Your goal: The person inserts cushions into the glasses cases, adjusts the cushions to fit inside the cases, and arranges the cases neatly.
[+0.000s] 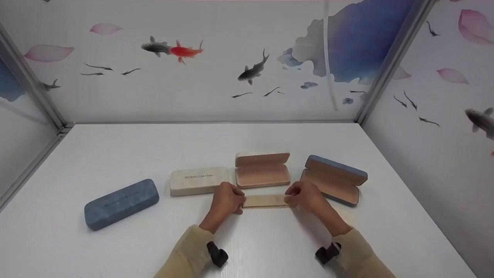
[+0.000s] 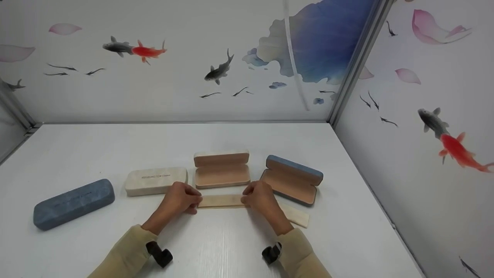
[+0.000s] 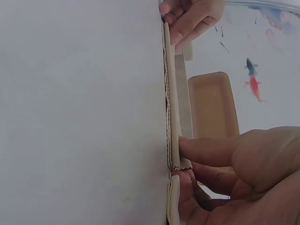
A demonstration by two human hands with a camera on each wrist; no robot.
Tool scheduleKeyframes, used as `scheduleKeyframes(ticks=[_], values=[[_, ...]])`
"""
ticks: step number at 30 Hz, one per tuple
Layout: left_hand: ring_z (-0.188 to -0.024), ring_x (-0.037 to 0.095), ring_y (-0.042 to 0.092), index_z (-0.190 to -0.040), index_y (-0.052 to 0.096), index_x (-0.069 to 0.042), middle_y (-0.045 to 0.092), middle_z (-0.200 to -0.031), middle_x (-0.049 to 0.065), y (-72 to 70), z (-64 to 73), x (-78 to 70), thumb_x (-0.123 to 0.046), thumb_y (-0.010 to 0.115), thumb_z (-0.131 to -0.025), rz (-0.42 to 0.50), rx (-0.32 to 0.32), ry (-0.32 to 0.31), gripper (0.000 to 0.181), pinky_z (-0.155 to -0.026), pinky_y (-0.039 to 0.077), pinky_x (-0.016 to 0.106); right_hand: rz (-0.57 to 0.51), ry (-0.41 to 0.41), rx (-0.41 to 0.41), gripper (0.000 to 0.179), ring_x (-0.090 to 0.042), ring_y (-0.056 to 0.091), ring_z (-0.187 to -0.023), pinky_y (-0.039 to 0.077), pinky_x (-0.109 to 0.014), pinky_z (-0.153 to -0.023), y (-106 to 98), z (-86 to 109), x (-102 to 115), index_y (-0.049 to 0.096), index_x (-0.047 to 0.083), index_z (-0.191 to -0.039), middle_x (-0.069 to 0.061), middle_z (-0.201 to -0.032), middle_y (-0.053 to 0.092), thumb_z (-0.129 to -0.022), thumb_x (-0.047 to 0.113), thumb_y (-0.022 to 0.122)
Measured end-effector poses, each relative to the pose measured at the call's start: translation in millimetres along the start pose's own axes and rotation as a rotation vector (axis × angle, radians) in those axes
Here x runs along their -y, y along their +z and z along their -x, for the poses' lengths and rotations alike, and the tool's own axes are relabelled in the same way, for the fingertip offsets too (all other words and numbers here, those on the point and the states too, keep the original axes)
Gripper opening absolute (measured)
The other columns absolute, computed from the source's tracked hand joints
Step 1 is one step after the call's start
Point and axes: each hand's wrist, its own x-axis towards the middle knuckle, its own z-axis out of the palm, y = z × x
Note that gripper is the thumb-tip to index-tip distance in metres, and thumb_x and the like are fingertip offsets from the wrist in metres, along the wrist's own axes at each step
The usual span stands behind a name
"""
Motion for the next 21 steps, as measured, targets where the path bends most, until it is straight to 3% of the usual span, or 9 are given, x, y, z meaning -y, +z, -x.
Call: scheduleKeyframes(ticks=[7, 15, 21], values=[[-0.050, 0.008, 0.059, -0.085, 0.072, 0.004, 0.065, -0.065, 0.004, -3.2, 4.2, -3.8, 0.002, 0.065, -0.086, -0.002, 0.018, -0.018, 0.008, -0.050, 0.057, 0.023, -0.004, 0.002, 0.020, 0.005, -0.016, 0.056, -0.072, 0.048, -0.024, -0.060, 1, -0.4, 0, 0.073, 0.008, -0.090, -0.004, -0.082, 0.064, -0.088, 0.012, 0.076], [-0.063, 0.012, 0.063, -0.094, 0.072, 0.000, 0.071, -0.072, 0.008, -10.6, 6.7, -9.9, -0.010, 0.067, -0.089, -0.051, 0.015, -0.069, 0.012, -0.053, 0.055, 0.024, -0.114, 0.000, 0.045, 0.008, -0.016, 0.056, -0.071, 0.050, -0.025, -0.060, -4, -0.2, 0, 0.071, 0.008, -0.092, -0.004, -0.082, 0.065, -0.088, 0.012, 0.076], [-0.067, 0.013, 0.066, -0.099, 0.073, 0.001, 0.072, -0.076, 0.009, -16.1, 5.8, -9.7, -0.011, 0.068, -0.090, 0.007, 0.039, -0.105, 0.015, -0.056, 0.056, 0.025, -0.195, -0.018, 0.069, 0.012, -0.018, 0.058, -0.075, 0.054, -0.026, -0.065, -6, -0.5, -2, 0.070, 0.004, -0.098, -0.006, -0.085, 0.065, -0.089, 0.011, 0.076]])
